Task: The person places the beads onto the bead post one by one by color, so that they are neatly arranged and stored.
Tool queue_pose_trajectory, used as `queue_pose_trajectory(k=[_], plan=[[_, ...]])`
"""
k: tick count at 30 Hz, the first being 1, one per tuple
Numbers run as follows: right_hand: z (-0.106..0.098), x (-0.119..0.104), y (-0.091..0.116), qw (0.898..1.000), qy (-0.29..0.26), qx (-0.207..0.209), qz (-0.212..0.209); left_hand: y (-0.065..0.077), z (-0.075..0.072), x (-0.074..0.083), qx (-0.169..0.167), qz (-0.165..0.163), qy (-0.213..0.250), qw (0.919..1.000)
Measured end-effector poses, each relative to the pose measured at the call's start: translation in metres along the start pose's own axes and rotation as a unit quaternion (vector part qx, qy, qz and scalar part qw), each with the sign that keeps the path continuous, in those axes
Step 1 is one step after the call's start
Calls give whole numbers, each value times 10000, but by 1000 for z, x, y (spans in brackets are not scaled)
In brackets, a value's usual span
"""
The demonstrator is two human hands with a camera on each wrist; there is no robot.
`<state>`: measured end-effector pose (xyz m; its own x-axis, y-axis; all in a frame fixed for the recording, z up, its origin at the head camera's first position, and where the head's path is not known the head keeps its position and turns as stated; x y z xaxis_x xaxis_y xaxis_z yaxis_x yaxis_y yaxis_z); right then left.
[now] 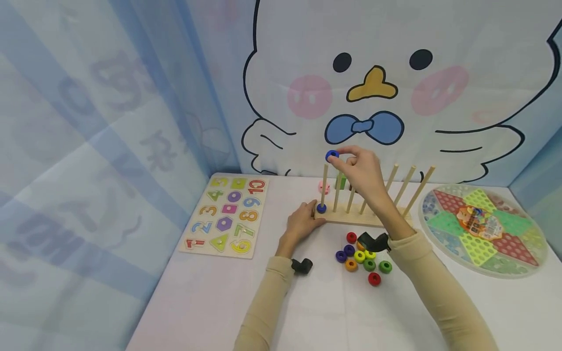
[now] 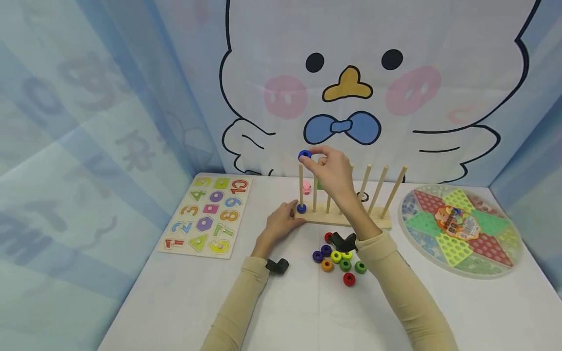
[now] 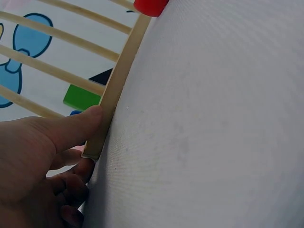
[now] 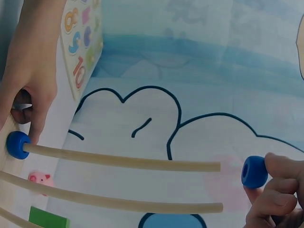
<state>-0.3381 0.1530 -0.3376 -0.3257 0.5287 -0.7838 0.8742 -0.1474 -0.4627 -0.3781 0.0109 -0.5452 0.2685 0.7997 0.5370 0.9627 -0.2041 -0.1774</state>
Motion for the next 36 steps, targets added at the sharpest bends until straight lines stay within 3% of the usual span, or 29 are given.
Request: queue_pose_trajectory(k=[12, 17, 22, 30, 36], plan=[[21, 15, 0, 9966, 779, -278, -1, -2, 0, 0, 56, 76, -10, 10000], [12, 19, 13, 9990, 431, -144, -39, -2, 2, -2, -2, 35, -86, 10000], [-6, 31, 41, 9998, 165, -70, 108, -2, 4, -3, -3, -2, -82, 10000], [-33, 98, 103, 9887, 206, -454, 1412, 0, 4, -1, -48, -14, -124, 9999], [-48, 137, 139, 9667, 265, -707, 2447, -3, 5, -2, 68, 71, -91, 9999]])
Point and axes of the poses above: each hand's wrist, its own y-axis away from the middle knuckle, its own z-axis out of the palm, x = y × z, the point moved 6 cm from there along -y, towards the middle knuckle, and after that the axes turned 10 degrees about x, right-handed, at the moved point
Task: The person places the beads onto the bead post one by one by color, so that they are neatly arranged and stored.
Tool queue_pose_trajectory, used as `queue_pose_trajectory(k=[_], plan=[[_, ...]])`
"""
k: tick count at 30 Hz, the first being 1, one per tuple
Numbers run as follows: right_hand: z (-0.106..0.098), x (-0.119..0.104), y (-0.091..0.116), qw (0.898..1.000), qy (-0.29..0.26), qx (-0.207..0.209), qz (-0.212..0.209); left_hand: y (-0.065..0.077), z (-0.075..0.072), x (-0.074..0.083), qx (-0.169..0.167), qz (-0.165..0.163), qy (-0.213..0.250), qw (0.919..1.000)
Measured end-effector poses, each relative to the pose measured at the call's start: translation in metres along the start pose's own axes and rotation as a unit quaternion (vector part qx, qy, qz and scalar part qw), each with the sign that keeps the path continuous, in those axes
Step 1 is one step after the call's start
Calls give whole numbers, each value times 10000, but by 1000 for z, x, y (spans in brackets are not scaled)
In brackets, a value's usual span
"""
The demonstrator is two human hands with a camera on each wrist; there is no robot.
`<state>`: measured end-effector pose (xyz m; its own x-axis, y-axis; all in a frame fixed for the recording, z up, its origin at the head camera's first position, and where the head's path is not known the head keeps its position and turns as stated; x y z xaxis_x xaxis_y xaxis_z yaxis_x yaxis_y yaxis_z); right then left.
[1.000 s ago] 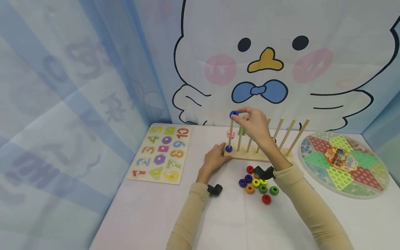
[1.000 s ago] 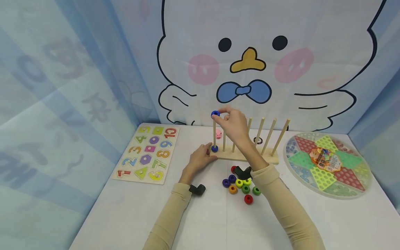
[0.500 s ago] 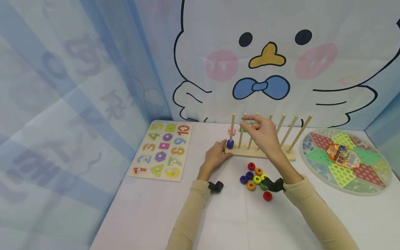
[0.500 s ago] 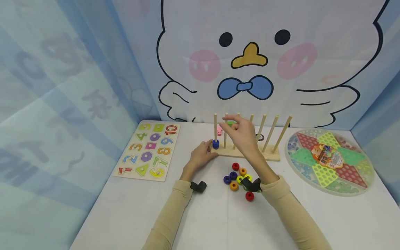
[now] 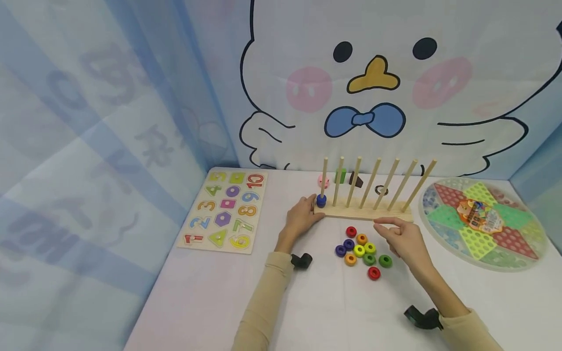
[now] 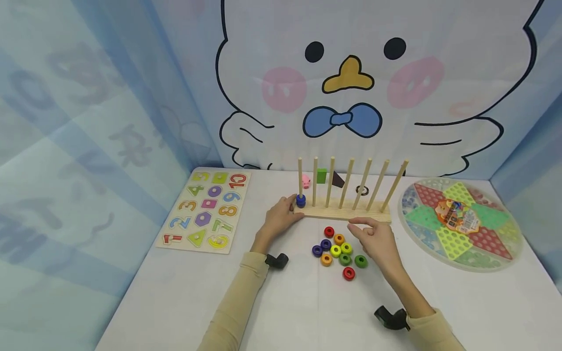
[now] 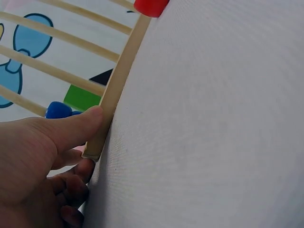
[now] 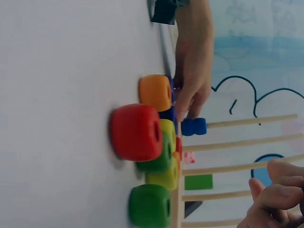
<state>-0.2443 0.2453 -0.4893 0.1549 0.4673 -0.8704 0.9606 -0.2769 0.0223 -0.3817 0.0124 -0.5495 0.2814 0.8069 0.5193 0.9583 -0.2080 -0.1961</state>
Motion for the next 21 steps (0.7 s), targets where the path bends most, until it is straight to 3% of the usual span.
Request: queue_pose_trajectory(k=[8, 13, 21], plan=[[-3, 41, 20, 9967, 491, -436, 476, 1, -2, 2, 2, 16, -27, 10000], [0, 55, 27, 9937, 737, -651, 533, 1, -4, 4, -10, -22, 10, 10000], [1, 69, 30, 9917, 945, -651, 584, 2, -3, 4, -44, -35, -32, 10000]])
Point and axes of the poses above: each hand's wrist, its own y-axis away from the middle knuckle, its own z-axis out of the palm, x = y × z, the point moved 6 cm from there along -y, towards the middle knuckle, and after that the axes turned 10 degrees about x, right-handed, at the moved point
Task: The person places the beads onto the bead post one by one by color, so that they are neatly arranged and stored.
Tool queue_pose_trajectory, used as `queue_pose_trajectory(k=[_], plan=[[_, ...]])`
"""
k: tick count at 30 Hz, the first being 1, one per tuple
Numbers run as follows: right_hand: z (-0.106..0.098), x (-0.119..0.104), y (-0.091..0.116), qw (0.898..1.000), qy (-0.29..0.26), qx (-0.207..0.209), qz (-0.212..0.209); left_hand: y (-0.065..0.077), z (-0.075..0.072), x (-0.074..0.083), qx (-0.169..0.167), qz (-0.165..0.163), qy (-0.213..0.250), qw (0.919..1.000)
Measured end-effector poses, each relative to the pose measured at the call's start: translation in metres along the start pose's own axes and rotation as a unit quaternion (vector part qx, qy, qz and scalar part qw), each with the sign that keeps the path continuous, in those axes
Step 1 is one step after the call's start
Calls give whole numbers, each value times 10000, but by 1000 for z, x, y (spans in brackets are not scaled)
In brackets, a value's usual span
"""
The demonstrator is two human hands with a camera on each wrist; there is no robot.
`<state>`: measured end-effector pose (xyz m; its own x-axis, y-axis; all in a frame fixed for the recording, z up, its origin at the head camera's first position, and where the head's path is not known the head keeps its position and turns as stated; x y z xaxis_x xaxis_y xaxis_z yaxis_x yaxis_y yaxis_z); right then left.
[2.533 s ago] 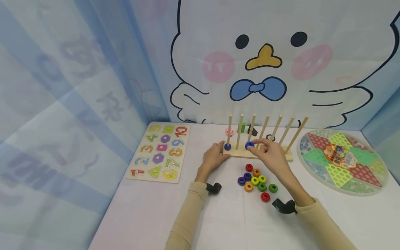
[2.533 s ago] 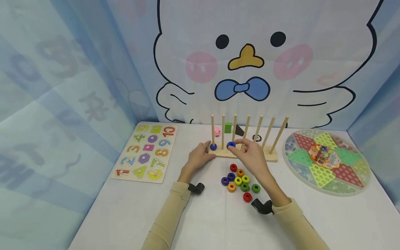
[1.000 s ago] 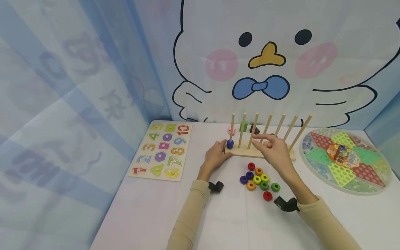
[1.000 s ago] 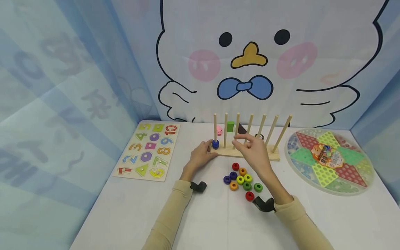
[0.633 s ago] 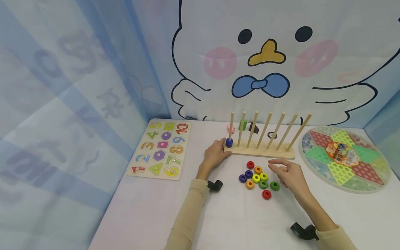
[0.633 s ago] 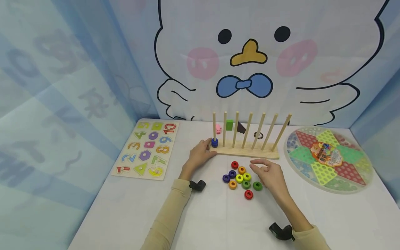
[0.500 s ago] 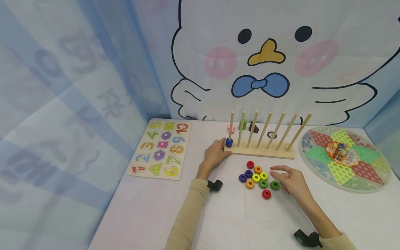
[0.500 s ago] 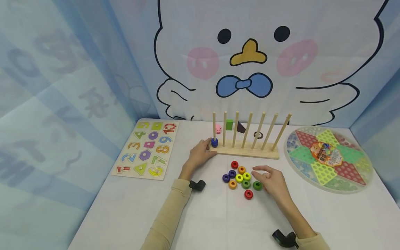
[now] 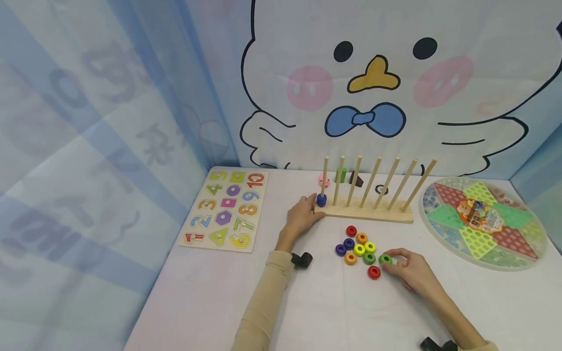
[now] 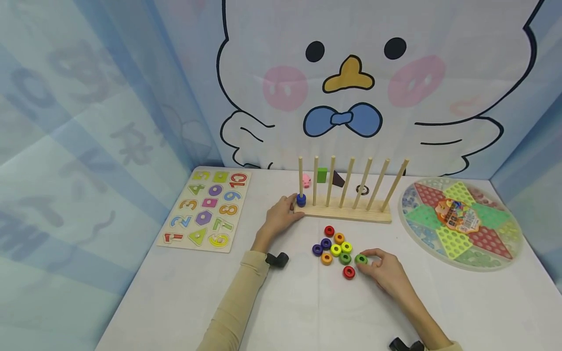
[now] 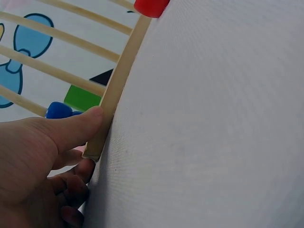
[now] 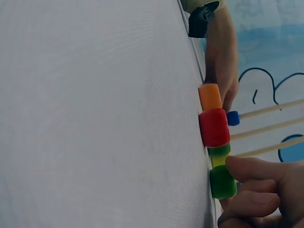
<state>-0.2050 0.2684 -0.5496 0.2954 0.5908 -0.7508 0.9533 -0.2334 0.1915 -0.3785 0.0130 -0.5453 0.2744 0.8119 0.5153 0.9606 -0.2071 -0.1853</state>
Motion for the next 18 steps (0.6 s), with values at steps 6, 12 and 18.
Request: queue_pose_trajectory(k=[6, 12, 18], plan=[[-5, -15, -5, 9994, 95, 220, -240, 0, 1, -1, -33, -36, -16, 10000], [-19, -64, -14, 9967, -30, 400, -699, -1, 2, -2, 5, -25, -19, 10000], [-36, -127, -23, 9858, -268, 673, -1515, -2, 1, -2, 18, -46, -2, 10000]])
Point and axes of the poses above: each hand's wrist, its own y-axis away from the middle knuckle, its own z-axis out of the palm, x = y × z, the point moved 6 cm from there along -y, towards the middle knuckle, and after that the axes turned 10 degrees about x, right-handed, at the moved point
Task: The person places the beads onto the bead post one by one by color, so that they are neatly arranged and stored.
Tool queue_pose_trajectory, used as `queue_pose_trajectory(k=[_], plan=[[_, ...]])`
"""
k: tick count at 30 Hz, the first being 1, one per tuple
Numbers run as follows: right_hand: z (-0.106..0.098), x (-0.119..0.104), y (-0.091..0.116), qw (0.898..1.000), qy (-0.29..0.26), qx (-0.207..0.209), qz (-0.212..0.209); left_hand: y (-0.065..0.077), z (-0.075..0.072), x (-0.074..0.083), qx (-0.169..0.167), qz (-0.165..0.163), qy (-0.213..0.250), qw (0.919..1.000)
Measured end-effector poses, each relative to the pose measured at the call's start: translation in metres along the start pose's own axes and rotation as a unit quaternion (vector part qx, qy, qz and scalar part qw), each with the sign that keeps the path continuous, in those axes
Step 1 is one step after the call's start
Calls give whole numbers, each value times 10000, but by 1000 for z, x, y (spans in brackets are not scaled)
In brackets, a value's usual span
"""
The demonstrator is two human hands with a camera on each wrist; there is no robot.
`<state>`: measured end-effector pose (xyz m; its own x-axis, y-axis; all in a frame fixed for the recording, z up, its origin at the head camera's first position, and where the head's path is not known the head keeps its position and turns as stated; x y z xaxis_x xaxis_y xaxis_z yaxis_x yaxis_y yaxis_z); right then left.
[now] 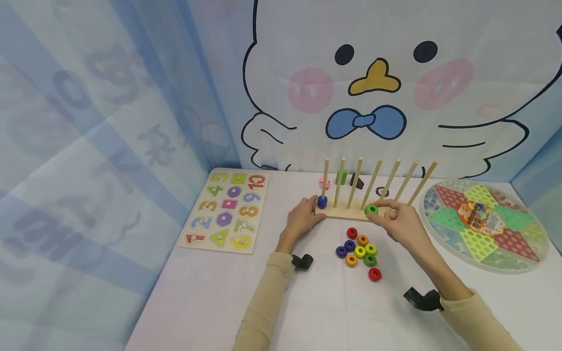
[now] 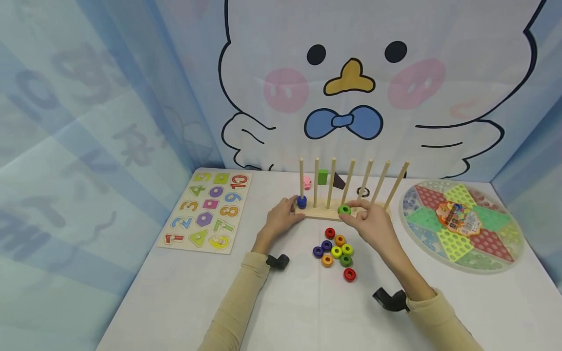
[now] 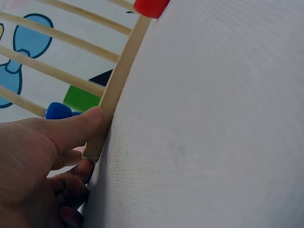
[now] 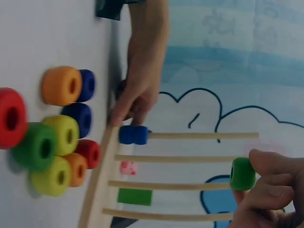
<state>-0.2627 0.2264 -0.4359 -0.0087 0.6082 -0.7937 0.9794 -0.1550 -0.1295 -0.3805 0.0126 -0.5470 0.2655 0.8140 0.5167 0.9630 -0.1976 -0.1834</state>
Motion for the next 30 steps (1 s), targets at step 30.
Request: queue_pose_trajectory(k=[30], plan=[[10, -95, -83, 9935, 9, 583, -978, 3, -3, 0, -30, 70, -1, 10000]])
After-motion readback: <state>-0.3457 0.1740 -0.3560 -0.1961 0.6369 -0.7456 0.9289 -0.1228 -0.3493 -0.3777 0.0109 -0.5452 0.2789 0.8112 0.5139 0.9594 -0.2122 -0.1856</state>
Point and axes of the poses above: each hand's wrist, its own y-axis away from the middle knuckle, its own z-axis out of the palm, x = y × z, the point moved 6 cm from there along -y, towards the middle knuckle, and after that the axes turned 10 degrees about x, right-handed, at the moved point
